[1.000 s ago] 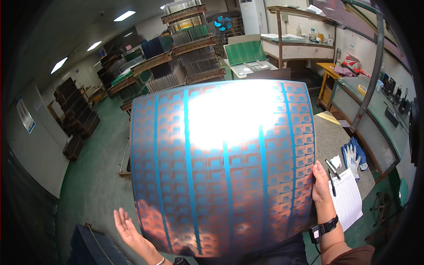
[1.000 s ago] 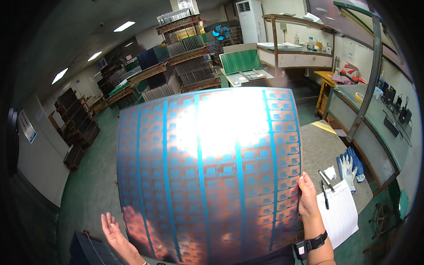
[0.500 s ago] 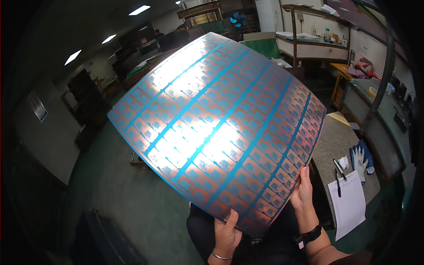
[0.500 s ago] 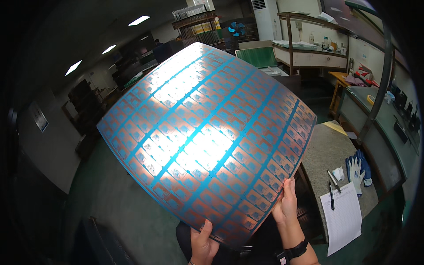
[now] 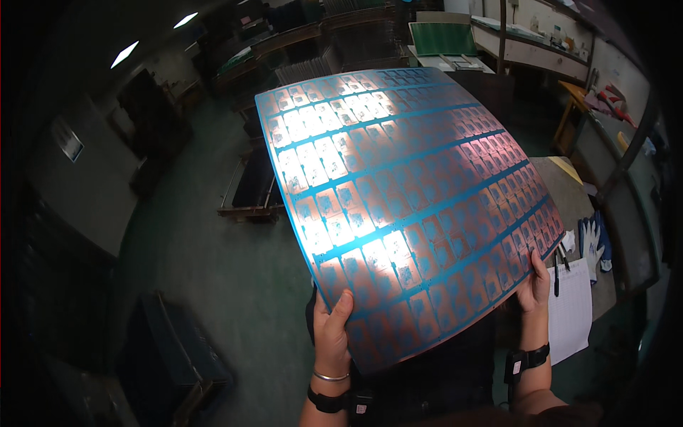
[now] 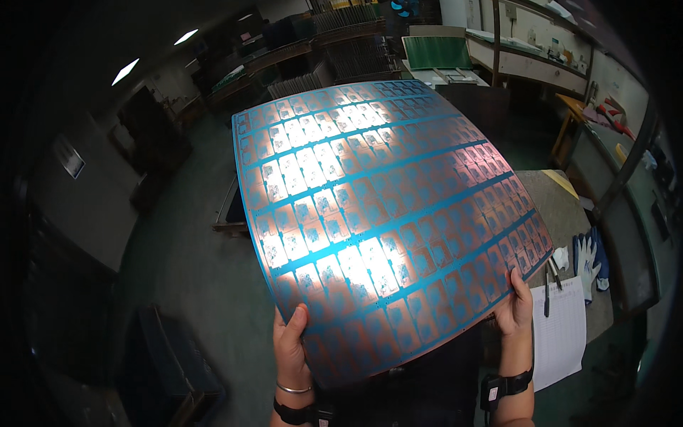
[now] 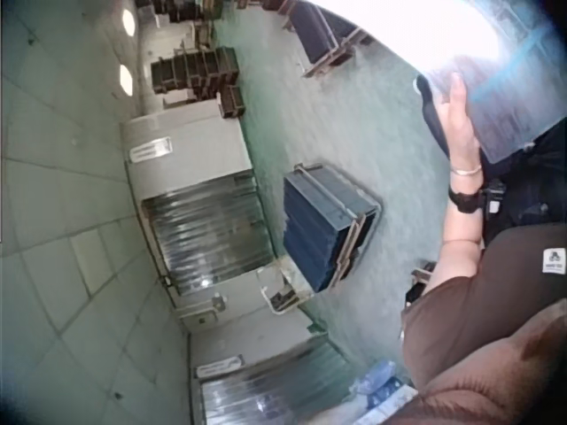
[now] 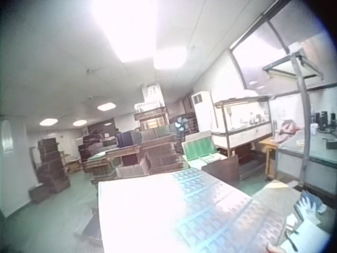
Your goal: Inspecting a large etched metal sheet and marking specific sections with a pen.
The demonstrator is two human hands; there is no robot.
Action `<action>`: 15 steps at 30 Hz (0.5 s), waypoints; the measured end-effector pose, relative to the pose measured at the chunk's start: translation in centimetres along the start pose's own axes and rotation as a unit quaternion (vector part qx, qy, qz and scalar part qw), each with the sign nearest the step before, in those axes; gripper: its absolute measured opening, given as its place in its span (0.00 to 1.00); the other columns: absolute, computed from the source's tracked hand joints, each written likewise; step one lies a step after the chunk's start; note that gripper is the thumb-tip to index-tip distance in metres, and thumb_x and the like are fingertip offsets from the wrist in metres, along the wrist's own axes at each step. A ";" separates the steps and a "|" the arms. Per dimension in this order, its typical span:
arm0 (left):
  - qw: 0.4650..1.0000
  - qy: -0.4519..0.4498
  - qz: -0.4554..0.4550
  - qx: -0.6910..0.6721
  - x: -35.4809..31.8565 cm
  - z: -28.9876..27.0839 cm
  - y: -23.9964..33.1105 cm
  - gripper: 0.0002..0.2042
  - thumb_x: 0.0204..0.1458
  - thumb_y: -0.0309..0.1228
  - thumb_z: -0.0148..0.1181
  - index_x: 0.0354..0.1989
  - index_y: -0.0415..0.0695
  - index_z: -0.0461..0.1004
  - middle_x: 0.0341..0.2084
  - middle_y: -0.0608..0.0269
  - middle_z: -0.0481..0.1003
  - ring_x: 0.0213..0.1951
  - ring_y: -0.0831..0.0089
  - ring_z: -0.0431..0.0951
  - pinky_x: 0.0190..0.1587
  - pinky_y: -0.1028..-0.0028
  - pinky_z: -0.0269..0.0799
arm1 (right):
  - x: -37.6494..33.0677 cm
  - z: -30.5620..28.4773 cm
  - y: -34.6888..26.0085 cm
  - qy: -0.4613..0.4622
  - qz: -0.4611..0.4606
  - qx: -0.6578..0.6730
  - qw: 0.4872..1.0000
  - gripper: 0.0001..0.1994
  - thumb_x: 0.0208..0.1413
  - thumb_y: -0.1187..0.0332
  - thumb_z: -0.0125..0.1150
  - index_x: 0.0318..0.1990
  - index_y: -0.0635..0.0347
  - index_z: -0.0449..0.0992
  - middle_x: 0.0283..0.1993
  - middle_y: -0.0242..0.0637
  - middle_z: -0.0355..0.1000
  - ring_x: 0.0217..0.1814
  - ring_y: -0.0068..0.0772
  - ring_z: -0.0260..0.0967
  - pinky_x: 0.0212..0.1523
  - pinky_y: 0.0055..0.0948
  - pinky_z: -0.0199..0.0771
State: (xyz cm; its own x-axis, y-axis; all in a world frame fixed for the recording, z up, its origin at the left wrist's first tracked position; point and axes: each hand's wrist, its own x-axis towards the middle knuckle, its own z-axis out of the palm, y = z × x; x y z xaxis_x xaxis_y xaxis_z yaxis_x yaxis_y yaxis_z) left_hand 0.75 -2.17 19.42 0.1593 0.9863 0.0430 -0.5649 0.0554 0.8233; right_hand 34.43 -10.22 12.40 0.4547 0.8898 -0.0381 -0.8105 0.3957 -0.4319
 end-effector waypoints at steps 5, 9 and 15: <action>1.000 -0.006 -0.016 0.010 1.0 0.2 0.3 0.19 0.57 0.30 0.52 0.56 0.37 0.61 0.48 0.60 0.70 0.48 0.74 0.70 0.52 0.74 0.65 | -0.4 -1.0 0.2 -0.036 0.015 0.037 0.999 0.20 0.63 0.70 0.44 0.60 0.69 0.55 0.61 0.52 0.59 0.62 0.45 0.61 0.61 0.46 0.63; 0.999 0.011 -0.036 -0.003 1.4 0.1 0.7 0.18 0.58 0.30 0.51 0.54 0.35 0.62 0.46 0.58 0.70 0.47 0.74 0.71 0.50 0.75 0.66 | -0.4 -0.8 0.7 -0.022 0.005 0.021 1.000 0.20 0.63 0.70 0.44 0.60 0.69 0.54 0.61 0.52 0.59 0.62 0.45 0.60 0.61 0.46 0.62; 0.999 0.009 -0.052 -0.009 1.9 -0.1 0.4 0.16 0.59 0.30 0.50 0.53 0.34 0.62 0.45 0.58 0.70 0.46 0.74 0.71 0.50 0.75 0.67 | -0.6 -0.2 1.0 0.027 -0.001 -0.009 1.000 0.21 0.61 0.70 0.47 0.59 0.67 0.56 0.59 0.49 0.61 0.60 0.43 0.62 0.57 0.46 0.67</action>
State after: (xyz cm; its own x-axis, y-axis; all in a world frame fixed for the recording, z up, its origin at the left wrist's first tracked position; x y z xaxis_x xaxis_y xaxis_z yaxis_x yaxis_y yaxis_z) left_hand 0.73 -0.21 19.74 0.2036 0.9776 -0.0535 -0.5607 0.1612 0.8122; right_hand 33.38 -10.38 11.83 0.4760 0.8753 -0.0852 -0.8031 0.3932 -0.4476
